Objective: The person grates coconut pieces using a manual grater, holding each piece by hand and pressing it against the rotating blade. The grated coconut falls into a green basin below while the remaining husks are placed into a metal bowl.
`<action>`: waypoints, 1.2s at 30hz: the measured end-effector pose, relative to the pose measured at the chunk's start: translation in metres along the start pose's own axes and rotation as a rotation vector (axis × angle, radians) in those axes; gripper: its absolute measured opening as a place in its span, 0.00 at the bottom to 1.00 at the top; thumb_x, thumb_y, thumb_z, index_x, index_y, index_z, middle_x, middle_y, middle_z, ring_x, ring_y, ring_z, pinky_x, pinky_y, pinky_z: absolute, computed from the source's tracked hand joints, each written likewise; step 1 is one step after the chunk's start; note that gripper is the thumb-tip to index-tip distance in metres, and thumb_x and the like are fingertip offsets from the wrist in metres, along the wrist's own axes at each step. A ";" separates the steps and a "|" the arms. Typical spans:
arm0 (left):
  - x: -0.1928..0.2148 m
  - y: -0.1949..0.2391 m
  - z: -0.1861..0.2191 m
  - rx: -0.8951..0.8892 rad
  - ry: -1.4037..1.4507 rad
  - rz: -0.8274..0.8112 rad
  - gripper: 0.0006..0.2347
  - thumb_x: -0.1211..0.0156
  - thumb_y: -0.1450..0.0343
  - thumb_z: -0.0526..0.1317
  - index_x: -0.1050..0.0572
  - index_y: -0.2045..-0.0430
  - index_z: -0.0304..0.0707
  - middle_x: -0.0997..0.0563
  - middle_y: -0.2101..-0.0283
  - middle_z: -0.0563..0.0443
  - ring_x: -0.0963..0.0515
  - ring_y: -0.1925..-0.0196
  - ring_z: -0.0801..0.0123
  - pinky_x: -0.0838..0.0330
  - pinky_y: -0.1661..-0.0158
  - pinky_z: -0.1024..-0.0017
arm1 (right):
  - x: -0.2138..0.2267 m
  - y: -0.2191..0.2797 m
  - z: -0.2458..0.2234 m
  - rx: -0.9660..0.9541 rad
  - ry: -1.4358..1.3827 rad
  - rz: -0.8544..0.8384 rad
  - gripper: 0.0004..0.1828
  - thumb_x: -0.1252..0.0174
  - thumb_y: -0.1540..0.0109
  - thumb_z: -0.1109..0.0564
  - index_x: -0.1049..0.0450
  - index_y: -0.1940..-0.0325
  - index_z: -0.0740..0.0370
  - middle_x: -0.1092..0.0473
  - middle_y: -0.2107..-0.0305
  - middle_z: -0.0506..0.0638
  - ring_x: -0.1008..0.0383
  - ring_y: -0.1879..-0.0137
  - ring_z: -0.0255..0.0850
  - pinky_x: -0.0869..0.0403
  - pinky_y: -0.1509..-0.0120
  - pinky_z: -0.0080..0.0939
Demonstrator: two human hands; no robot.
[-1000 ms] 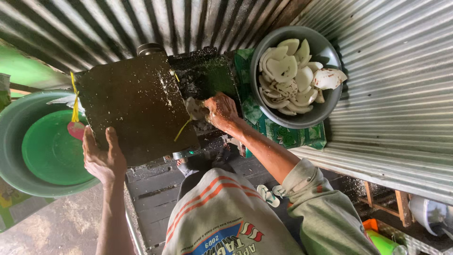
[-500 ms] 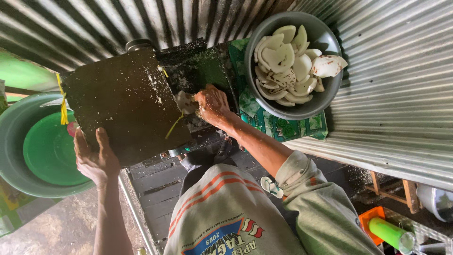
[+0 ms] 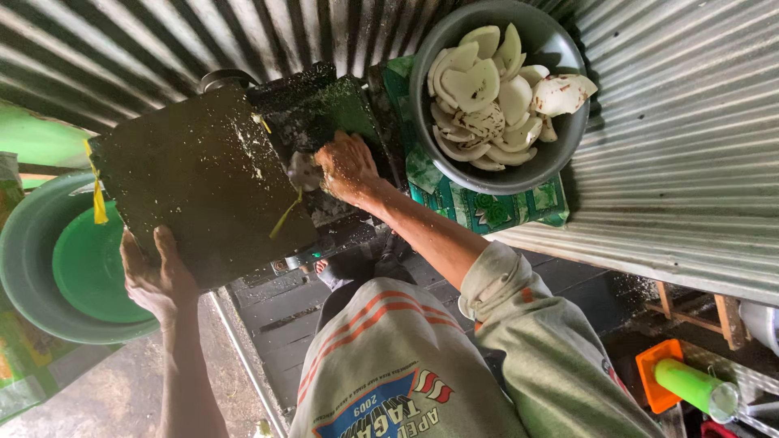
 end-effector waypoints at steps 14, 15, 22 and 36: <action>0.004 0.001 0.003 0.003 0.004 0.033 0.37 0.46 0.23 0.65 0.31 0.36 0.23 0.24 0.38 0.28 0.23 0.38 0.40 0.30 0.39 0.50 | 0.059 0.004 -0.031 0.220 0.073 0.254 0.14 0.31 0.45 0.54 0.17 0.56 0.58 0.30 0.58 0.51 0.33 0.48 0.49 0.34 0.42 0.53; 0.005 0.000 0.006 -0.016 -0.003 0.047 0.36 0.45 0.22 0.65 0.31 0.36 0.23 0.24 0.38 0.27 0.24 0.37 0.40 0.31 0.39 0.50 | 0.060 0.008 -0.030 0.219 0.095 0.230 0.12 0.31 0.43 0.52 0.18 0.59 0.58 0.30 0.57 0.51 0.33 0.47 0.49 0.34 0.41 0.52; 0.009 0.005 0.015 -0.036 0.040 0.062 0.36 0.45 0.22 0.66 0.30 0.36 0.24 0.24 0.38 0.29 0.22 0.38 0.42 0.28 0.39 0.51 | 0.063 0.004 -0.028 0.114 0.075 0.108 0.11 0.31 0.43 0.47 0.17 0.65 0.56 0.29 0.55 0.50 0.33 0.43 0.49 0.35 0.36 0.52; 0.005 0.004 0.007 -0.064 0.013 0.062 0.33 0.44 0.20 0.63 0.30 0.35 0.27 0.24 0.36 0.30 0.22 0.37 0.41 0.28 0.38 0.49 | 0.048 -0.001 -0.034 0.141 0.146 0.055 0.13 0.32 0.42 0.47 0.18 0.68 0.59 0.31 0.55 0.51 0.36 0.44 0.48 0.39 0.37 0.53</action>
Point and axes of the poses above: each hand's wrist, its own y-axis away from the middle knuckle, its own x-axis out of the back of the hand, z = x × y, the point moved 9 cm from there along -y, towards the middle knuckle
